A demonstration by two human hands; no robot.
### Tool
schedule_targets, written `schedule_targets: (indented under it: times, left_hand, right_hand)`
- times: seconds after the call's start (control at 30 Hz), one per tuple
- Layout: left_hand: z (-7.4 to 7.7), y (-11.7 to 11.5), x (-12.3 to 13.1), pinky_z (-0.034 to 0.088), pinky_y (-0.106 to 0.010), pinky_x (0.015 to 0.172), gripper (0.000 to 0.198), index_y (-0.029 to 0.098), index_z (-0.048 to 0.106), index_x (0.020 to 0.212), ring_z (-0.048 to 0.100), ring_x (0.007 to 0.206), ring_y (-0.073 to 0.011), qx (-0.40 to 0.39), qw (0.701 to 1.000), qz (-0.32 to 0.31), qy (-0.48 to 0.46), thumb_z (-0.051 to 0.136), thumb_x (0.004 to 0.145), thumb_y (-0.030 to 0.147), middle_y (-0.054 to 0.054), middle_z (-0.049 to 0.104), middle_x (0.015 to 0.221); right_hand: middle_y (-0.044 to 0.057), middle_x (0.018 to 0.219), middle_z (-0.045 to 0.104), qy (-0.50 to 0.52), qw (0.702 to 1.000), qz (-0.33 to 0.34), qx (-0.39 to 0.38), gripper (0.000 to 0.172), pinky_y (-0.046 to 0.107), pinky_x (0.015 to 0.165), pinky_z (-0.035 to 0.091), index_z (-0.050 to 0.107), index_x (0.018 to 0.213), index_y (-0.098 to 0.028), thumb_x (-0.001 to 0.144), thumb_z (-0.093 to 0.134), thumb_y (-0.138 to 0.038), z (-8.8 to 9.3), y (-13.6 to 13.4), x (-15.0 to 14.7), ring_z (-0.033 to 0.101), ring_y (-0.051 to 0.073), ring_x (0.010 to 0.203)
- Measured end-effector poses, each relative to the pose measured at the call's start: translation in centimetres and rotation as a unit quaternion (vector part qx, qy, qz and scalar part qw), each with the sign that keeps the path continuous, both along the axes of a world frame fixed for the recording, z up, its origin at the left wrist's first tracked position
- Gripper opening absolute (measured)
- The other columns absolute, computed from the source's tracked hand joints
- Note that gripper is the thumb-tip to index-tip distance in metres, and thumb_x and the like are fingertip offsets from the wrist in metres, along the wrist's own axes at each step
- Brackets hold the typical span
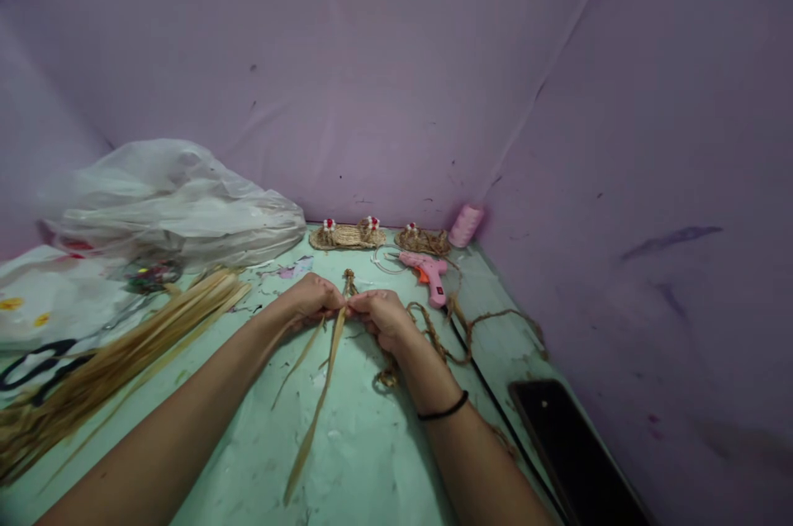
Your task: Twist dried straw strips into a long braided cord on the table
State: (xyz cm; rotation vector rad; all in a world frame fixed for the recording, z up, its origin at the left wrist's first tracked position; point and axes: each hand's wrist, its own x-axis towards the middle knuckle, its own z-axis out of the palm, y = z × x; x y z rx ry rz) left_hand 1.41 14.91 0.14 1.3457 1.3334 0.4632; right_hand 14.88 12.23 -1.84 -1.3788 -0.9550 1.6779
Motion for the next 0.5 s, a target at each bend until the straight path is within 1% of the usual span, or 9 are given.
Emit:
schedule_targets:
  times: [0.03, 0.13, 0.23, 0.33, 0.4, 0.5]
  left_hand:
    - [-0.2, 0.1, 0.1, 0.017, -0.019, 0.034, 0.007, 0.012, 0.054, 0.048, 0.025, 0.030, -0.0047, 0.017, 1.000, -0.002, 0.004, 0.048, 0.049, 0.012, 0.006, 0.035, 0.031]
    - [-0.6, 0.2, 0.2, 0.024, -0.019, 0.037, 0.009, 0.011, 0.056, 0.048, 0.032, 0.035, -0.0060, 0.062, 0.998, -0.008, 0.022, 0.048, 0.048, 0.010, 0.004, 0.042, 0.035]
    - [-0.4, 0.3, -0.1, 0.025, -0.019, 0.040, 0.009, 0.011, 0.059, 0.048, 0.033, 0.038, -0.0068, 0.101, 0.992, -0.031, 0.070, 0.050, 0.048, 0.012, 0.004, 0.041, 0.036]
    - [0.6, 0.5, -0.8, 0.024, -0.020, 0.041, 0.007, 0.011, 0.060, 0.047, 0.036, 0.040, -0.0084, 0.125, 0.979, -0.060, 0.151, 0.053, 0.048, 0.014, 0.003, 0.039, 0.035]
    - [1.4, 0.3, -0.8, 0.025, -0.020, 0.042, 0.006, 0.011, 0.058, 0.046, 0.039, 0.043, -0.0103, 0.125, 0.972, -0.059, 0.189, 0.056, 0.048, 0.016, 0.002, 0.040, 0.036]
    - [2.3, -1.3, 0.6, 0.027, -0.022, 0.046, 0.005, 0.013, 0.057, 0.048, 0.046, 0.050, -0.0147, 0.140, 0.963, -0.042, 0.225, 0.057, 0.051, 0.018, 0.000, 0.043, 0.042]
  right_hand:
    - [-0.005, 0.037, 0.040, -0.008, 1.000, -0.010, -0.007, 0.007, 0.019, 0.032, 0.004, 0.054, 0.053, -0.010, 0.057, 0.054, -0.016, 0.1, 0.0, -0.1, 0.016, 0.000, 0.029]
    - [-0.005, 0.036, 0.041, -0.049, 0.997, -0.056, -0.021, 0.009, 0.019, 0.031, 0.006, 0.050, 0.050, -0.013, 0.058, 0.054, -0.016, 0.1, 0.1, -0.5, 0.017, 0.001, 0.028]
    - [-0.006, 0.033, 0.037, -0.076, 0.995, -0.065, -0.015, 0.011, 0.020, 0.031, 0.007, 0.050, 0.049, -0.014, 0.058, 0.055, -0.017, 0.1, 0.2, -0.9, 0.017, 0.002, 0.028]
    - [-0.007, 0.030, 0.032, -0.092, 0.994, -0.060, 0.001, 0.012, 0.020, 0.031, 0.007, 0.051, 0.047, -0.014, 0.058, 0.055, -0.017, 0.0, 0.1, -1.0, 0.017, 0.002, 0.028]
    - [-0.007, 0.031, 0.034, -0.087, 0.995, -0.057, 0.010, 0.011, 0.020, 0.032, 0.006, 0.051, 0.047, -0.014, 0.057, 0.054, -0.017, 0.0, 0.0, -1.0, 0.016, 0.002, 0.029]
    - [-0.007, 0.033, 0.035, -0.046, 0.997, -0.060, 0.001, 0.004, 0.020, 0.032, 0.006, 0.050, 0.050, -0.014, 0.054, 0.051, -0.014, -0.3, 0.1, -0.9, 0.017, 0.003, 0.029]
